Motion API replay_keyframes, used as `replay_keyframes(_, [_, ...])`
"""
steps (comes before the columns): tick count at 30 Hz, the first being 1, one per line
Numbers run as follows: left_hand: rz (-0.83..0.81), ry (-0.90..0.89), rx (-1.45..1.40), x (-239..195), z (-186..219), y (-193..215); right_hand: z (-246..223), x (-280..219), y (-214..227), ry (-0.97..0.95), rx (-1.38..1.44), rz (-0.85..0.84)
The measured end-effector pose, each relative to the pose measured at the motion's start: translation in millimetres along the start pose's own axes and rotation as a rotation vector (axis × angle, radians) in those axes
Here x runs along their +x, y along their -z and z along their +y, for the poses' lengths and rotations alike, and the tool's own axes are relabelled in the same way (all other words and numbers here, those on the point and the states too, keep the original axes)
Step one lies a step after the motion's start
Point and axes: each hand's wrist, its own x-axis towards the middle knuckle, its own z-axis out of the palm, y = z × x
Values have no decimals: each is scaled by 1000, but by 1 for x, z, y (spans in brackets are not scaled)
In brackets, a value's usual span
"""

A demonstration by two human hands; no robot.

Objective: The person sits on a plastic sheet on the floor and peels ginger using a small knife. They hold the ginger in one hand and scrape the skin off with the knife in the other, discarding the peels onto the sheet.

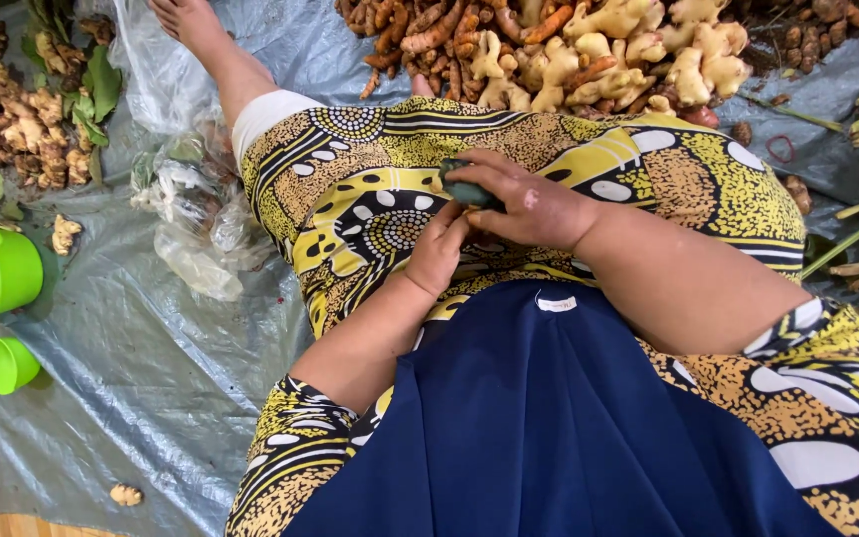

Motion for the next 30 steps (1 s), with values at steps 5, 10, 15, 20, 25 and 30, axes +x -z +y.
replay_keyframes(5, [-38, 3, 101, 1, 38, -11, 41, 7, -7, -66, 263, 98])
replay_keyframes(10, [-92, 43, 153, -2, 9, -5, 53, 8, -17, -97, 92, 228])
replay_keyframes(15, [-164, 46, 143, -6, 26, -16, 62, 6, -26, -43, 108, 380])
replay_keyframes(20, [-126, 29, 150, -8, 23, -17, 72, 12, -25, -71, 108, 333])
replay_keyframes(25, [-102, 40, 138, -8, 23, -16, 81, 14, -24, -126, 132, 241])
replay_keyframes(30, [-143, 87, 104, -5, 18, -13, 67, 13, -22, -153, 85, 271])
